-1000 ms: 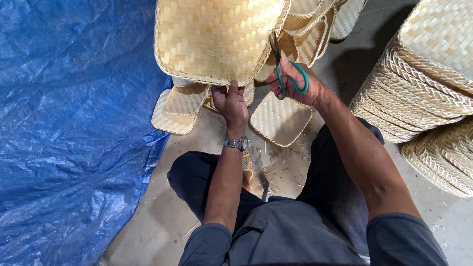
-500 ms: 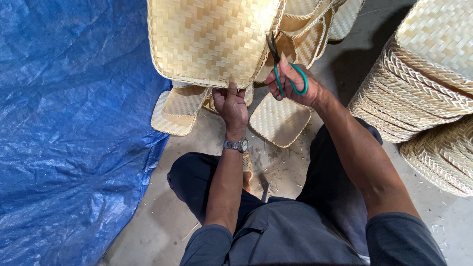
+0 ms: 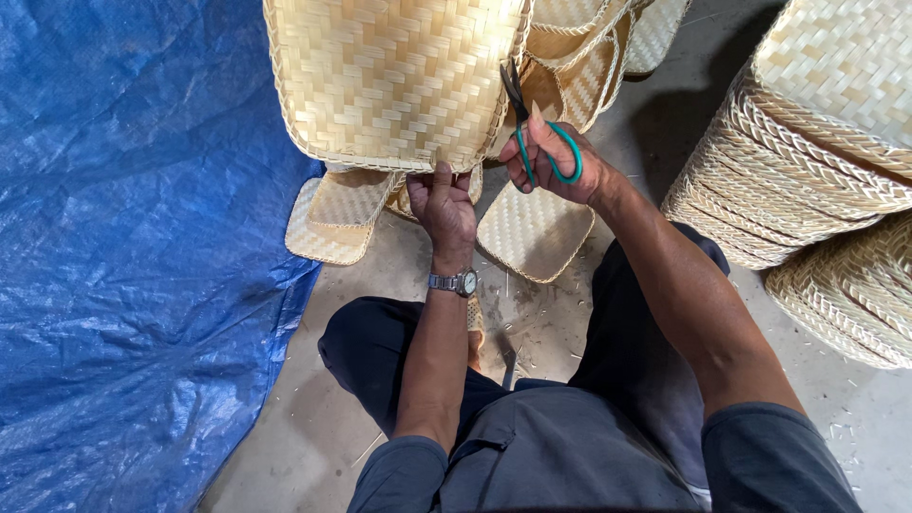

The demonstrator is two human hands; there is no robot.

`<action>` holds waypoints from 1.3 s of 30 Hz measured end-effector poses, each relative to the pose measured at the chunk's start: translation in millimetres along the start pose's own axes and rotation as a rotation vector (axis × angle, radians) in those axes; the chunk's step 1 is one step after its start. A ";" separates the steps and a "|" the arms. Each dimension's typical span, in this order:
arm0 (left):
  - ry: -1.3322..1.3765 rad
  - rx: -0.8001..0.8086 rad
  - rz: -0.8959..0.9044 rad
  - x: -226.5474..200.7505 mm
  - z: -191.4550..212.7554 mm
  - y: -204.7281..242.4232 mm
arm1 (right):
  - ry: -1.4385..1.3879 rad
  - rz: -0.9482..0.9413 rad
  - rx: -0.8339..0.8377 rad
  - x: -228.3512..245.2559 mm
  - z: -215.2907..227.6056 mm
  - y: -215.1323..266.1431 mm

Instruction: The person sits on the floor and uses green-handled scissors to trim loose fibers and uneven edges from the rims of woven baskets. They pick up each basket from a pile, rotate it to access different sides, and cut the protruding material before placing the finished item into a separate stack.

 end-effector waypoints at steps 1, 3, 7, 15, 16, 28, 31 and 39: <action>0.002 -0.003 0.004 0.7 0.2 -0.5 | 0.003 0.004 0.004 -0.2 0.5 -0.6; 0.012 -0.012 0.007 2.2 1.0 -0.5 | 0.005 0.011 0.012 -0.9 0.6 -0.7; 0.021 -0.013 0.011 4.2 2.7 -1.9 | 0.031 0.025 0.019 -0.4 -0.8 0.0; 0.008 -0.011 0.014 4.5 1.5 -0.7 | -0.025 0.040 -0.007 -5.1 -0.2 -4.5; 0.007 -0.019 0.014 5.2 1.1 -0.8 | -0.031 0.042 -0.009 -5.8 0.4 -5.0; 0.014 -0.028 -0.016 9.0 -10.8 13.4 | -0.081 0.084 -0.118 -15.0 -5.3 -12.6; 0.039 -0.009 -0.078 6.9 -17.5 16.0 | -0.048 0.099 -0.102 -12.6 -2.8 -12.8; 0.032 0.049 -0.122 -10.6 -30.4 18.0 | 0.023 0.151 0.014 -6.3 -3.5 -10.4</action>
Point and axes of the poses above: each hand's wrist, its own y-axis away from the middle knuckle, its own z-axis out of the back of the hand, x = y × z, the point moved 1 cm from there along -y, towards the middle knuckle, and after that the axes turned 13 degrees about -x, right-handed, at the moved point
